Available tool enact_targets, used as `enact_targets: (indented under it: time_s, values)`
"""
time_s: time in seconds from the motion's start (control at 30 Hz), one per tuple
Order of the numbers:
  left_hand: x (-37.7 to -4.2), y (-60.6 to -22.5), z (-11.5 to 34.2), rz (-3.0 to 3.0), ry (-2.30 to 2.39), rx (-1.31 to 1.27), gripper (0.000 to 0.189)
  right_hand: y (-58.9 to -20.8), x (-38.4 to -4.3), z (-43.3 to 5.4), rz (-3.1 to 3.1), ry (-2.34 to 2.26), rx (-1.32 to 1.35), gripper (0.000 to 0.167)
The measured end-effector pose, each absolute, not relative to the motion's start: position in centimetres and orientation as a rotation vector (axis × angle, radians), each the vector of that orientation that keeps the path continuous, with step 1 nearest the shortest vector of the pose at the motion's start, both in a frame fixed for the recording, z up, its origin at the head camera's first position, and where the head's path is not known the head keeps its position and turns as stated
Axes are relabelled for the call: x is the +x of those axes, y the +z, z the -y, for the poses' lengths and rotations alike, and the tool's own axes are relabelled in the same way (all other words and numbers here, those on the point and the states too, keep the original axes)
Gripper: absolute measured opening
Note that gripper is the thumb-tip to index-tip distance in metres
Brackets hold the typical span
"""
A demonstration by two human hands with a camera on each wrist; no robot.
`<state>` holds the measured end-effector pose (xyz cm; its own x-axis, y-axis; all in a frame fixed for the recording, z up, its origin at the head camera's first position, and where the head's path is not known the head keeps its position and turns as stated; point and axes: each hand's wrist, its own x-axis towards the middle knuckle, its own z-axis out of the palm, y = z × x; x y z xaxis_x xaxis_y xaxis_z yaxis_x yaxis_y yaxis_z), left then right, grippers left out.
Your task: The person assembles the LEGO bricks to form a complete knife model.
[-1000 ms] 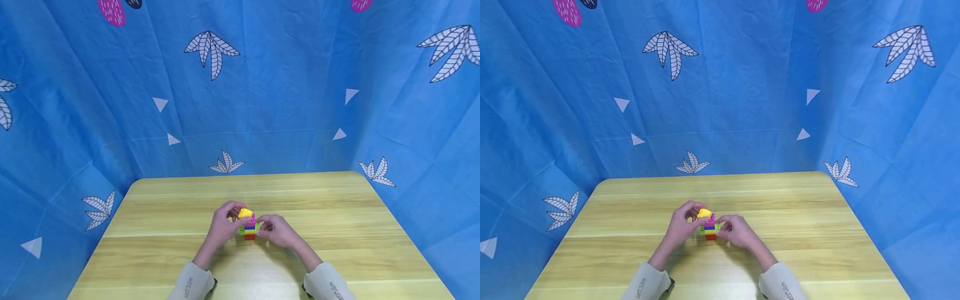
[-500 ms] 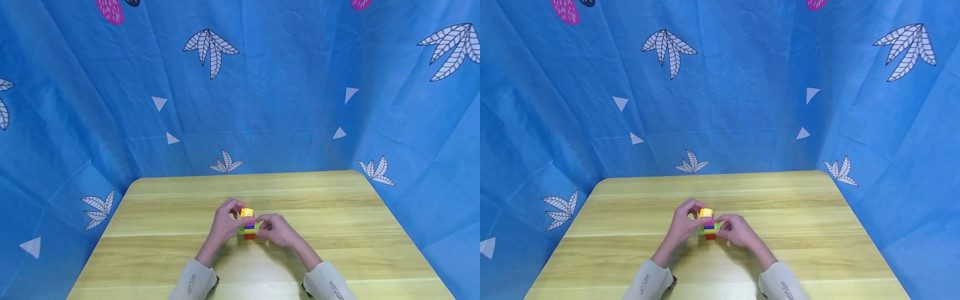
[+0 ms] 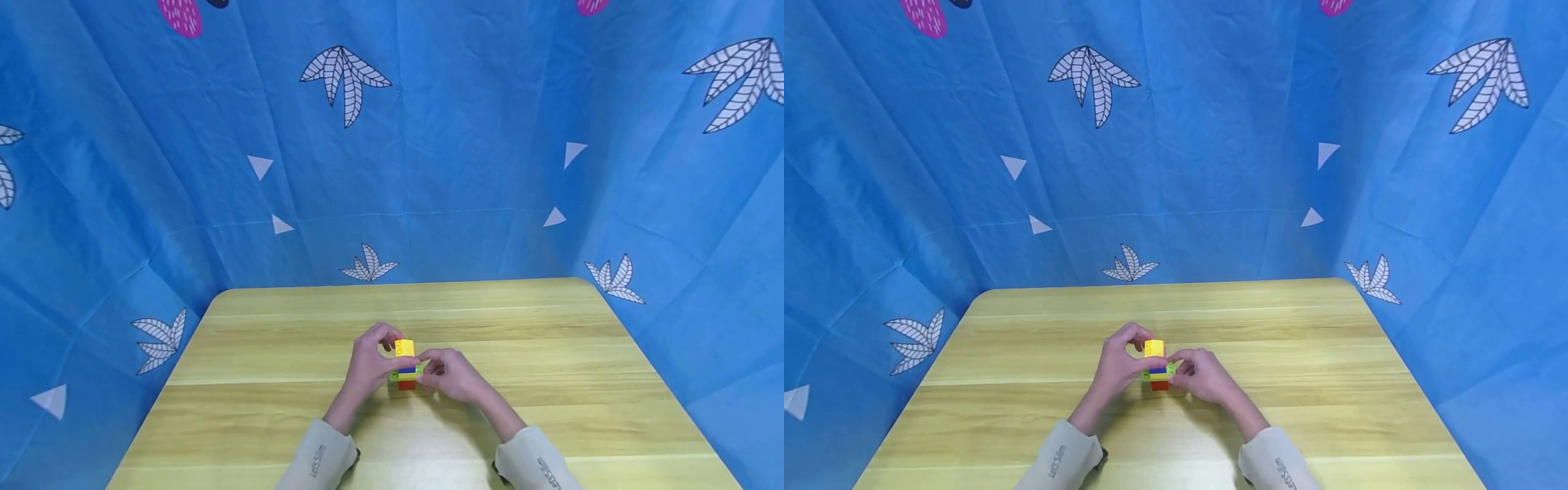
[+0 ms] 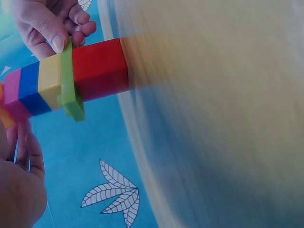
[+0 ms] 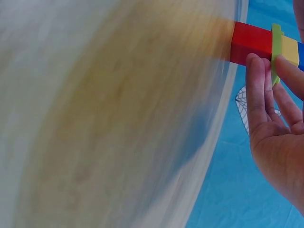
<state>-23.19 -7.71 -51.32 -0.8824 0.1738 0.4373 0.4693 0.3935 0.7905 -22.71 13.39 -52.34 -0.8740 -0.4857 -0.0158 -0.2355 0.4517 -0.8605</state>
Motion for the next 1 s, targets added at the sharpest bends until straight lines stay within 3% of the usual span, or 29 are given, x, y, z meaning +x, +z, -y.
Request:
enact_targets:
  time_s: [0.67, 1.0]
  values:
    - [-23.4, -51.52, 7.53, 2.375, -1.382, -0.661, 0.032, -52.29, -22.71, -13.45, -2.451, -1.374, -0.616, 0.031]
    - [-23.25, -51.37, 7.8, 2.378, -1.376, -0.667, 0.037, -52.38, -22.74, -13.5, -2.463, -1.351, -0.626, 0.04]
